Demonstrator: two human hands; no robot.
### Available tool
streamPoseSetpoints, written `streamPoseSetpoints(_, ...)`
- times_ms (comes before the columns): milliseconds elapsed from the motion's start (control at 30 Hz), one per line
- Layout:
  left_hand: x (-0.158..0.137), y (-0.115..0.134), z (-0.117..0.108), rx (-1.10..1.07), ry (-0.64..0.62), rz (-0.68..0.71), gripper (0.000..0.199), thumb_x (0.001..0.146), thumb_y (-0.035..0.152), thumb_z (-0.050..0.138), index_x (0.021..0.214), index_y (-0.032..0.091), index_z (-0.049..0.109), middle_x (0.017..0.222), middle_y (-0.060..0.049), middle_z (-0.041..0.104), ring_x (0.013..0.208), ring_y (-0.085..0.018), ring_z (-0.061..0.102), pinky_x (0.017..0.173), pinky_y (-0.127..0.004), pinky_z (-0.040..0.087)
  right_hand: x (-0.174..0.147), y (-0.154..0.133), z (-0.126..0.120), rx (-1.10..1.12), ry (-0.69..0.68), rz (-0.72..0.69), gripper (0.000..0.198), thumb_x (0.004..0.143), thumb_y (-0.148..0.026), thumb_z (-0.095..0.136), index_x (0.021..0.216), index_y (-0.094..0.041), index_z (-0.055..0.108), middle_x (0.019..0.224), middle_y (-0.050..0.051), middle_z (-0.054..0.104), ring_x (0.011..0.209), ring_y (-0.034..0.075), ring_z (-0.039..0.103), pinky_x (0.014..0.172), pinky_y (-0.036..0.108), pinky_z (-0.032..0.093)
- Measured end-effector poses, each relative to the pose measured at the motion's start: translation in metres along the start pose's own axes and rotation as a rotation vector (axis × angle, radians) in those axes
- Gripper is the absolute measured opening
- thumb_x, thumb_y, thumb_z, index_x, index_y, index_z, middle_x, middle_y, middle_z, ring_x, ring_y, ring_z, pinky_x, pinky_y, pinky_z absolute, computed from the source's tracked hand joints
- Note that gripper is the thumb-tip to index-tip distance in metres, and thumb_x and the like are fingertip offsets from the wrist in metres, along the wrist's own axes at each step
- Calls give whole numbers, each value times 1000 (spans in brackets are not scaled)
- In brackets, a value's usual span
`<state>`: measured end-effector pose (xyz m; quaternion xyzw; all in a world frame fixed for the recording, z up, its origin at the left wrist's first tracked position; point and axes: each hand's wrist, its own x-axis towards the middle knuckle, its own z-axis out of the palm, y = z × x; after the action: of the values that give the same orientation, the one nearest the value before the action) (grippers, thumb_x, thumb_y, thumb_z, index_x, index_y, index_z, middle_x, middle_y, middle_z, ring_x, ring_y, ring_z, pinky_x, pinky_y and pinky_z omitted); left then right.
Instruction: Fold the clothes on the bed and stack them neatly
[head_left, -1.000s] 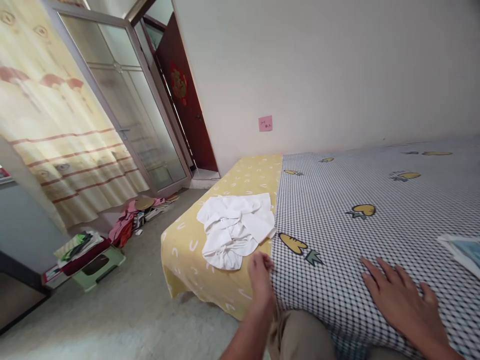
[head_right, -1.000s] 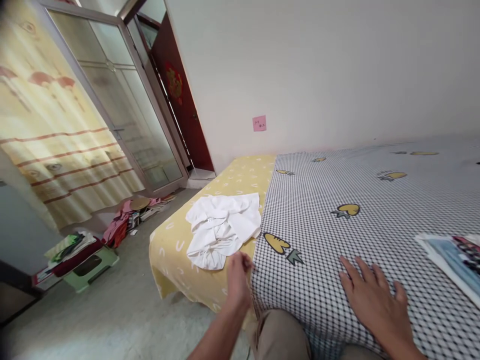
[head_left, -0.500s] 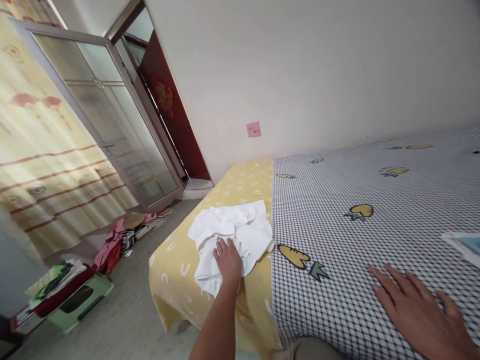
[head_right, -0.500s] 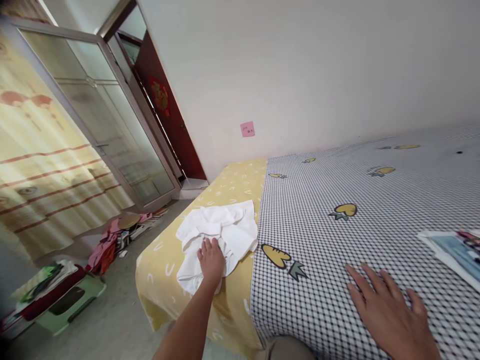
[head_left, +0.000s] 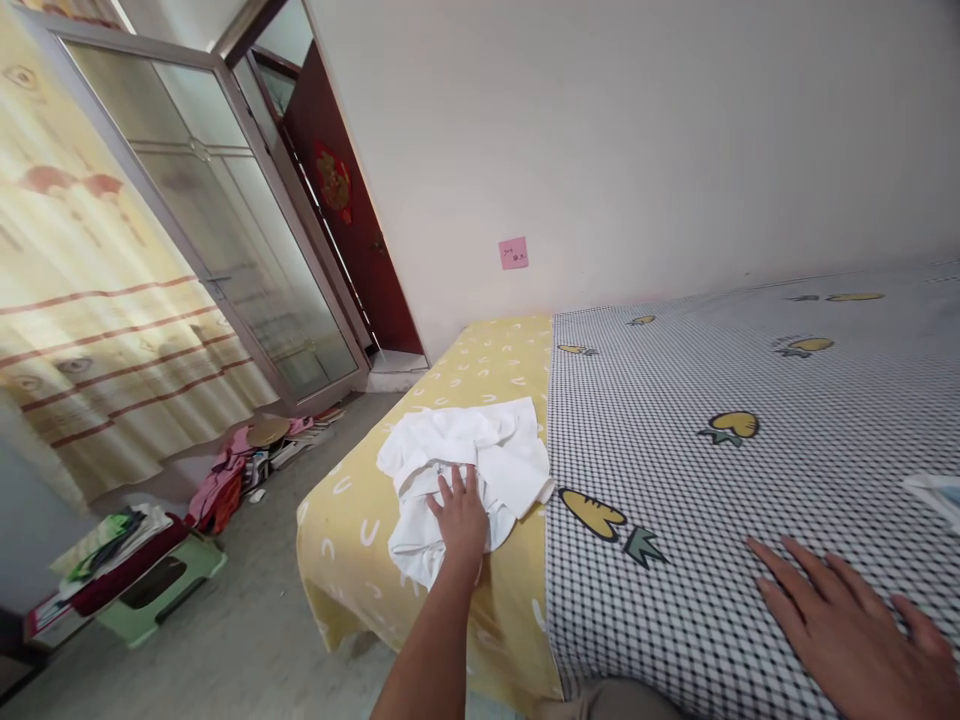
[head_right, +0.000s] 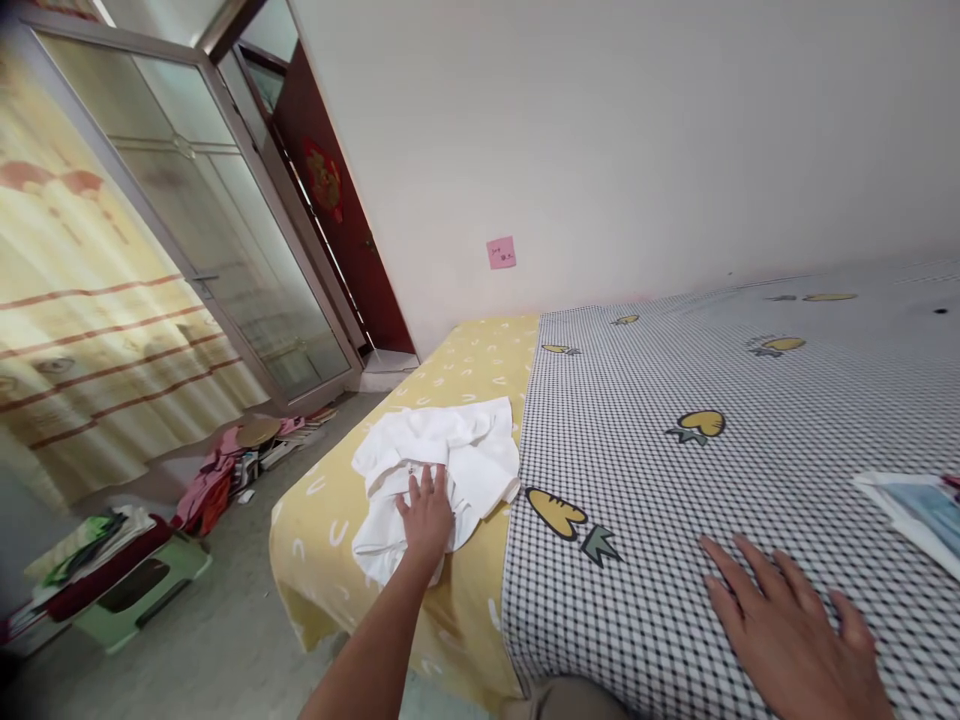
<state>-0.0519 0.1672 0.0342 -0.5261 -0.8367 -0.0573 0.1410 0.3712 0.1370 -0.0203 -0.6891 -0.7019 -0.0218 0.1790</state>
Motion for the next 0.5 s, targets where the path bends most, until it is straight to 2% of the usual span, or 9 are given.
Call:
streamPoseSetpoints(167, -5, 3, -3, 14, 77, -21, 70, 93, 7, 25, 160, 27, 21, 163, -14, 39, 150, -35, 36, 116, -66, 35, 0, -9, -7, -51, 16, 32, 73, 88, -52, 16, 144, -29, 56, 146, 12, 60, 142, 36, 46, 115, 62, 30)
streamPoseSetpoints(267, -6, 4, -5, 59, 86, 10, 71, 94, 7, 25, 160, 32, 17, 168, -12, 30, 149, -39, 36, 112, -70, 38, 0, -8, -6, -51, -14, 43, 75, 88, -53, 15, 145, -27, 57, 147, 11, 59, 141, 34, 47, 115, 58, 32)
streamPoseSetpoints(367, -5, 6, -6, 89, 63, 19, 74, 93, 7, 31, 159, 39, 19, 171, -11, 20, 148, -44, 36, 110, -74, 37, 0, -4, -2, -52, -19, 20, 75, 90, -55, 16, 145, -26, 57, 151, 10, 56, 143, 34, 45, 116, 58, 31)
streamPoseSetpoints(500, -4, 7, -6, 79, 18, 32, 75, 92, 7, 37, 157, 43, 27, 171, -14, 17, 149, -48, 33, 107, -76, 36, -2, -2, 0, -35, 20, 14, 73, 90, -54, 17, 146, -29, 56, 150, 10, 57, 144, 33, 43, 117, 59, 28)
